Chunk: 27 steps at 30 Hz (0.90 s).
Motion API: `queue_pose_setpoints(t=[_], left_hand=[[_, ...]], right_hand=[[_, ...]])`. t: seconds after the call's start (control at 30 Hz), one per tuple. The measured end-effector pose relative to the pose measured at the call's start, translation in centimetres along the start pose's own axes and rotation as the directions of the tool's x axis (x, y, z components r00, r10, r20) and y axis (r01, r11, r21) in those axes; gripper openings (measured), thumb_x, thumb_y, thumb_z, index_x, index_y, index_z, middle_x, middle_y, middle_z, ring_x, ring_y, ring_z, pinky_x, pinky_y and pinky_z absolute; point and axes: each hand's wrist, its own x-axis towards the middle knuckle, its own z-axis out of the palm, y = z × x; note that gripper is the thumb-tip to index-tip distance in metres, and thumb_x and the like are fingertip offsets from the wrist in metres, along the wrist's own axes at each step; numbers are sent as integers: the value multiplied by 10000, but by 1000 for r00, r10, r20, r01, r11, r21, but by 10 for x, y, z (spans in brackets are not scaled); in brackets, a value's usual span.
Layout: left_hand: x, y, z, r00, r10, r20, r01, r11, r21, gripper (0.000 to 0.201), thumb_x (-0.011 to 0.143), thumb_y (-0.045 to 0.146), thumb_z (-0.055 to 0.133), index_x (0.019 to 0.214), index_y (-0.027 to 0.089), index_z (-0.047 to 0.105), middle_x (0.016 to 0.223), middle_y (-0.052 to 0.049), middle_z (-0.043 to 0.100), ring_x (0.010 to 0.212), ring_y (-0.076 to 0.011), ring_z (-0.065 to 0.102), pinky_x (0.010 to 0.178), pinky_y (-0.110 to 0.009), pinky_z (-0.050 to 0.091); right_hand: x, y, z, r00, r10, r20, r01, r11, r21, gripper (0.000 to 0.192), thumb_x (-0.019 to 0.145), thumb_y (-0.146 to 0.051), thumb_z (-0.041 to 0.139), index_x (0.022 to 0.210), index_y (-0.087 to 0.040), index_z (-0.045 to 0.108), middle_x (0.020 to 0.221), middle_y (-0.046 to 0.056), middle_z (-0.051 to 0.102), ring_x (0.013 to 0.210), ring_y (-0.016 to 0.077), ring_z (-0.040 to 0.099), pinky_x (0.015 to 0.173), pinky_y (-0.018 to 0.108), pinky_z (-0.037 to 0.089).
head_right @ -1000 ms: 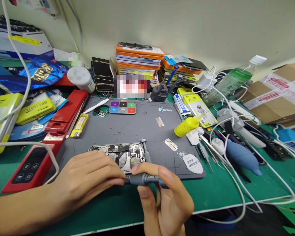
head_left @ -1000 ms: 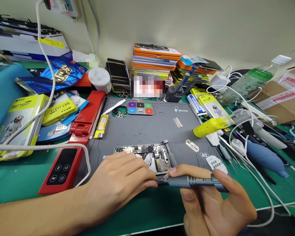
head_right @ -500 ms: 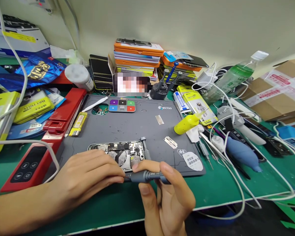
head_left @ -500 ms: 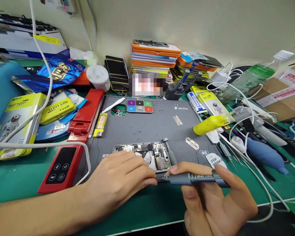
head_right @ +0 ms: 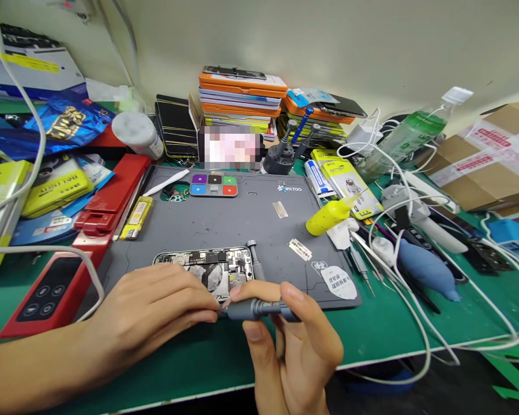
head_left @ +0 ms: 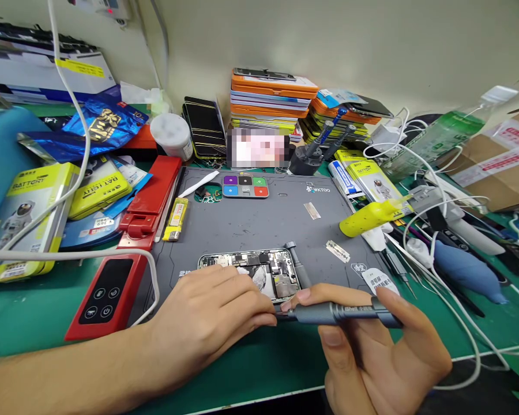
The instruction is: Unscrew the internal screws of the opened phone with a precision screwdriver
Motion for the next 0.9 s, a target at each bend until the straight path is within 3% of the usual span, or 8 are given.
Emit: queue_pose_setpoints(t=[0.43,0.6,0.77,0.9], left_hand=[[1,-1,-1,1000,-27,13,28,998,-63,159,1152,270,567,1093,192,691,914,4,759,782,-172,678,738,-316,499],[1,0,-4,996,-72,42,80,975,-210,125,1145,249,587,1113,181,688,960,-3,761,836,-152,677,780,-281,492],[2,2,-5,978,-192,84,209,845,-492,84,1113,184,643,1064,196,710,966,18,756,857,-111,682,798,-194,501],[6,3,-4,914,-386,128,379,696,-610,135,1078,165,704,977,238,758,937,68,779,852,-73,690,812,-135,496]], right_hand=[[4,-1,-1,1000,-10,-5,10,998,-60,662,948,55,578,1521,-257,464,1112,17,806,878,151,800,814,320,722],[8,-4,2,992,99,-80,-92,993,78,586,1013,-4,570,1523,-283,492,1104,7,811,922,142,799,834,277,714],[4,-6,2,977,179,-117,-159,975,157,597,1049,-80,576,1584,-322,465,1078,29,813,889,166,799,832,327,728],[2,-5,1,976,180,-125,-157,972,172,648,1041,-55,574,1615,-323,434,1096,37,810,911,175,807,866,372,736]])
